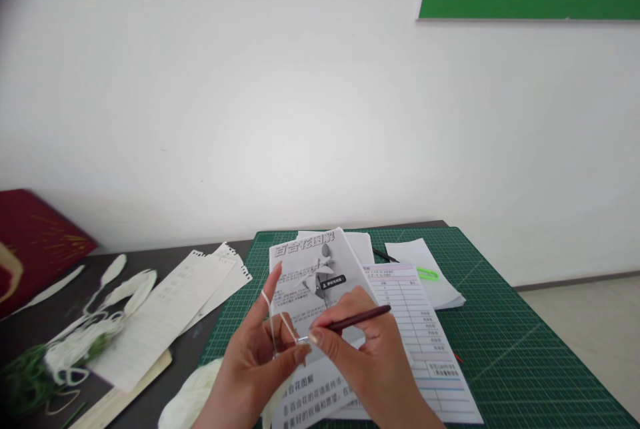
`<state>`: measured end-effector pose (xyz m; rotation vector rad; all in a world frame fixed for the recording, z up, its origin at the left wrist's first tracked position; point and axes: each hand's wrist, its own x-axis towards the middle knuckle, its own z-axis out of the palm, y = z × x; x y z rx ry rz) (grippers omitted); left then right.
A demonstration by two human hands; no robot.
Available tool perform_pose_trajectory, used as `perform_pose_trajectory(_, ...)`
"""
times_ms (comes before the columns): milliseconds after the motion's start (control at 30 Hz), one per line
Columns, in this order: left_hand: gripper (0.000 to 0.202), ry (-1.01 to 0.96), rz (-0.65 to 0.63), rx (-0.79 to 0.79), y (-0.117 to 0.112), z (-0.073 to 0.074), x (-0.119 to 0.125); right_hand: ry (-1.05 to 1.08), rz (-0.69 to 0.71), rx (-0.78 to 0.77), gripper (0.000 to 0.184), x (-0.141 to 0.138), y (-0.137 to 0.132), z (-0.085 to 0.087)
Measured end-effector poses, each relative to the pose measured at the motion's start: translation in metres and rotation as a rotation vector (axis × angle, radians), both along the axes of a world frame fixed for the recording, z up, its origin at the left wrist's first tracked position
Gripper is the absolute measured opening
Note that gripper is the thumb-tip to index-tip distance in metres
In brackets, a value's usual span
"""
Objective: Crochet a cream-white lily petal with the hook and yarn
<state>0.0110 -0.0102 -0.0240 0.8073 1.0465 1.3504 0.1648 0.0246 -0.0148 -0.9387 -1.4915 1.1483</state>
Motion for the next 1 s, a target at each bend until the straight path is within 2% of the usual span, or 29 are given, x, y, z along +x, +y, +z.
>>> perform_pose_trajectory(100,0.101,-0.01,-0.013,-0.012,-0.001,0.002,0.001,0.063,0.001,-0.22,0.02,-0.004,0.0,0.002)
perform_pose_trajectory(167,0.102,-0.033,-0.012,-0.024,-0.001,0.004,0.001,0.113,-0.004,-0.298,0.023,-0.007,0.001,0.003)
perform_pose_trajectory(300,0.104,-0.054,-0.054,-0.038,0.002,0.005,0.0,0.066,-0.021,-0.258,0.024,-0.007,0.003,0.001)
perform_pose_trajectory(467,0.102,0.004,-0.077,-0.057,0.005,0.001,0.0,0.052,0.032,-0.275,0.024,-0.005,0.004,-0.001)
perform_pose_trajectory(600,0.101,0.021,-0.068,-0.063,0.005,0.003,-0.001,0.131,0.027,-0.373,0.028,-0.008,0.005,-0.004)
perform_pose_trajectory(833,0.104,-0.038,-0.055,-0.077,0.006,0.017,-0.006,0.361,0.041,-0.494,0.032,-0.016,0.006,-0.011)
perform_pose_trajectory(1000,0.101,-0.038,-0.037,-0.07,0.006,0.021,-0.008,0.429,0.02,-0.48,0.03,-0.021,0.005,-0.015)
